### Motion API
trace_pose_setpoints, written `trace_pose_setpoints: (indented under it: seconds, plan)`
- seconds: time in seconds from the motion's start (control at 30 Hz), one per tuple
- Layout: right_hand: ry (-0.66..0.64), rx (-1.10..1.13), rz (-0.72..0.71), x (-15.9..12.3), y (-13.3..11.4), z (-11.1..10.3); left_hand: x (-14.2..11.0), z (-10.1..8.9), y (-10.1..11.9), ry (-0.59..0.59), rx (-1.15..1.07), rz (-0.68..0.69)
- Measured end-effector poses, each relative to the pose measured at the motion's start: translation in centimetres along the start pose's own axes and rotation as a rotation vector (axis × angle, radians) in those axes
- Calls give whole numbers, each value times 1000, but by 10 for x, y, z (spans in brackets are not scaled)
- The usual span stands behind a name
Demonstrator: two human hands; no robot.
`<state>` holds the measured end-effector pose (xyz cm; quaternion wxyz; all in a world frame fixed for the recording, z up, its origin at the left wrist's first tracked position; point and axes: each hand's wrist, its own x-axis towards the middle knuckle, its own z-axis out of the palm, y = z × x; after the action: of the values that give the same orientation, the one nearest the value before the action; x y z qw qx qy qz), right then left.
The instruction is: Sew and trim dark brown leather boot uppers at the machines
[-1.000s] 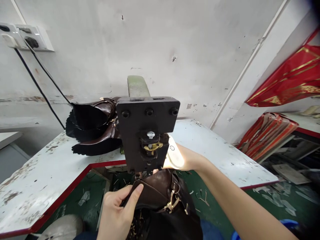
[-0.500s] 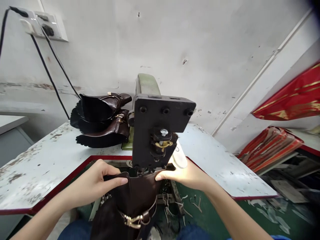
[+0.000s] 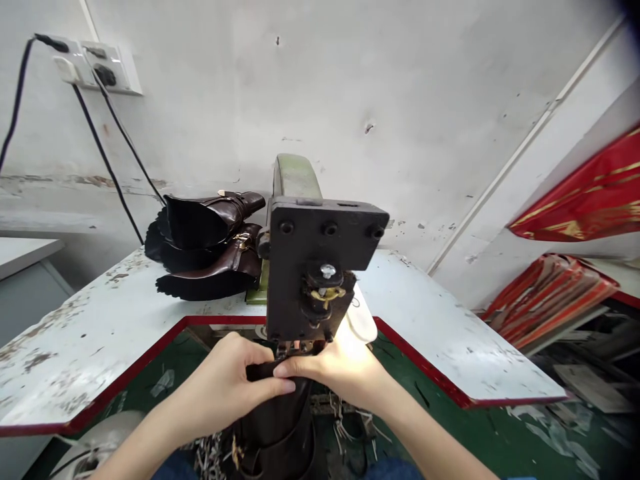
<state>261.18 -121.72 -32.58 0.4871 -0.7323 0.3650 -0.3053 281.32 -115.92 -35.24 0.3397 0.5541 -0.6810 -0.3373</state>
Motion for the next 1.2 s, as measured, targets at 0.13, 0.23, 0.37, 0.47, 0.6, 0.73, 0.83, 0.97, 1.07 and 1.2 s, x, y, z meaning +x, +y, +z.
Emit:
trace_pose_setpoints:
  seconds: [0.13,0.23,0.37,0.47,0.6,0.73,0.83,0.97,1.07,1.2]
  plan:
    - [-117,10,107,-8,13,-17,-1,11,-3,-79,-96,-85]
    - [-177,118,231,-17,25,-22,-9,8,-12,-63,-174,-142]
    - [-105,201,223,-24,32,-3,-20,1,-21,-32,-219,-242]
    - [-53,185,220,-25,30,14,-30,-7,-30,6,-168,-316]
    - [-65,189,170,-26,27,25,-47,-10,-37,101,-1,-339]
    - [-210,205,157,-34,38,33,-60,-1,-28,-2,169,-223]
    - [-237,308,98,-43,60,37,-62,4,-24,-141,289,-60]
    - [-228,496,60,-57,89,27,-61,3,-28,-237,311,10]
    - [-215,506,2,-67,98,14,-64,6,-28,-215,166,-138]
    - [-209,478,-10,-75,103,5,-72,13,-23,-133,70,-229]
